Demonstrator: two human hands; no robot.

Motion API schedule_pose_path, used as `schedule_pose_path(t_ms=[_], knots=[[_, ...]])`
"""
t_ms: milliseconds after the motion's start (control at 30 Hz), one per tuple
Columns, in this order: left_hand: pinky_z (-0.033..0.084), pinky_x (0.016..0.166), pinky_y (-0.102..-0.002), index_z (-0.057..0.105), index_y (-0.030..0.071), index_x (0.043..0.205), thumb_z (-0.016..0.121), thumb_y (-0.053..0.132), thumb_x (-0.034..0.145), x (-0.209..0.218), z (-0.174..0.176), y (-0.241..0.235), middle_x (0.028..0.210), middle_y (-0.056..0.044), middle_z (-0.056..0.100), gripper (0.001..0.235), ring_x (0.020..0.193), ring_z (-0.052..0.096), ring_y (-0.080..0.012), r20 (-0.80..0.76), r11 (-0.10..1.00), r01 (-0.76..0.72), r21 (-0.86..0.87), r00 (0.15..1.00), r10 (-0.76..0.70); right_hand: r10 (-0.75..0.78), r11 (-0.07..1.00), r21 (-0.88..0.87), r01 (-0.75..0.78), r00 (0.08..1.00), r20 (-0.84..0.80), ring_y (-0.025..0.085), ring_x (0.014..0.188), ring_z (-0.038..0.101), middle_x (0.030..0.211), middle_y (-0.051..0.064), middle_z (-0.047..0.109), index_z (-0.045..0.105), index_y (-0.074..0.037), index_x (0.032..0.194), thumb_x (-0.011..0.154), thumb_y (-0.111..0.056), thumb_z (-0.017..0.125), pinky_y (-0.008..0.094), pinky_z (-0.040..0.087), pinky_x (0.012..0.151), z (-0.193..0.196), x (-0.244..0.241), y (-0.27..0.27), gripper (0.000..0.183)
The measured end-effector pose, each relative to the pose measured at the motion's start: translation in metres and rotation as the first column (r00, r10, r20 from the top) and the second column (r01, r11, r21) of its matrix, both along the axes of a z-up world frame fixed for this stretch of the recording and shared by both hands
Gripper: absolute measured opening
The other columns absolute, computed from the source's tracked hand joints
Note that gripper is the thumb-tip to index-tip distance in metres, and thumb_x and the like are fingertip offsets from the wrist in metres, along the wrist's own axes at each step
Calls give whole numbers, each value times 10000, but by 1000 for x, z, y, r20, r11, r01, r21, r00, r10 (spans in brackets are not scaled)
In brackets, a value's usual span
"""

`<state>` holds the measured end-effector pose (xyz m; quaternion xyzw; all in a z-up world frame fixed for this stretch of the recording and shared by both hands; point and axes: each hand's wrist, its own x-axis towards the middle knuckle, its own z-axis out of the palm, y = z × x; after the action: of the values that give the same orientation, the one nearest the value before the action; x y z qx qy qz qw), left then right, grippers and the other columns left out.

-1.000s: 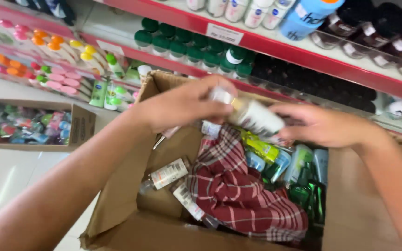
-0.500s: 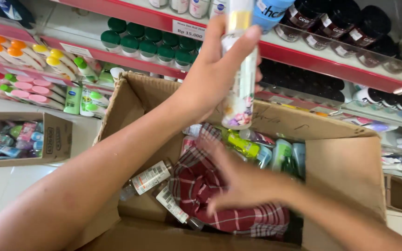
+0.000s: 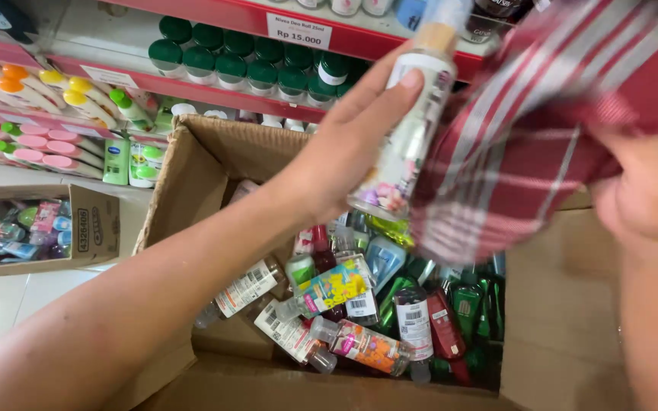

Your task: Wiping and stocking perfume or spray bottles onto grocery store shelves.

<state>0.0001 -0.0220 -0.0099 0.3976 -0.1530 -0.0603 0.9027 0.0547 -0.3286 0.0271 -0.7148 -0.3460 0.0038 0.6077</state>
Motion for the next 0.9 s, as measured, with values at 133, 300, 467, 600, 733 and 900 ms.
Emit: schedule_pose_path(t_ms=[133,300,467,600,733,900], knots=[[573,887,-345,287,191,1592,541,295,1052,-7,-13,-37,1310,-107,611,606,1102,633,-186,-169,992,2,-126,985,-23,-229,951,-217,220,973,-14,327,1159,649,1340,190,587,356,-266,1474,1000,-239,530,475,573,935,25,-70,91,506],[561,1070,-401,452,16,1493,608,254,1062,-11,-39,-53,1398,-117,585,517,1274,606,-221,-71,978,105,-179,990,-120,206,917,-387,98,716,667,367,1587,250,1592,201,372,473,-248,1513,1033,-599,400,556,153,1349,-3,-59,107,599],[528,976,-428,470,13,1438,579,280,1117,-17,-24,-63,1282,-149,565,431,1175,553,-265,-174,990,77,-120,980,-97,-55,953,-218,210,828,558,387,1595,287,1663,182,352,469,-173,1535,1108,-430,353,578,175,1315,5,-42,108,511],[555,1019,-346,516,100,1426,512,246,1044,-10,-12,-33,1325,-35,646,409,1198,646,-161,-312,971,38,-236,943,-113,-28,922,-309,233,836,548,439,1588,215,1609,242,364,488,-53,1483,1076,-366,366,613,86,1339,2,-72,120,528],[530,1117,-343,489,46,1447,507,75,1011,-11,-1,-33,1399,-86,630,437,1271,642,-205,-295,834,223,-505,864,-409,251,931,-363,29,670,699,354,1583,129,1608,131,359,541,-177,1434,1054,-427,397,544,22,1342,1,-65,115,477],[493,1041,-402,522,-20,1511,404,298,1149,-15,-5,-59,1369,-166,634,495,1199,598,-245,-223,1000,14,-25,975,-19,-266,931,-116,345,862,432,386,1592,240,1671,209,270,389,-130,1534,1143,-517,286,565,158,1277,19,-52,120,559]])
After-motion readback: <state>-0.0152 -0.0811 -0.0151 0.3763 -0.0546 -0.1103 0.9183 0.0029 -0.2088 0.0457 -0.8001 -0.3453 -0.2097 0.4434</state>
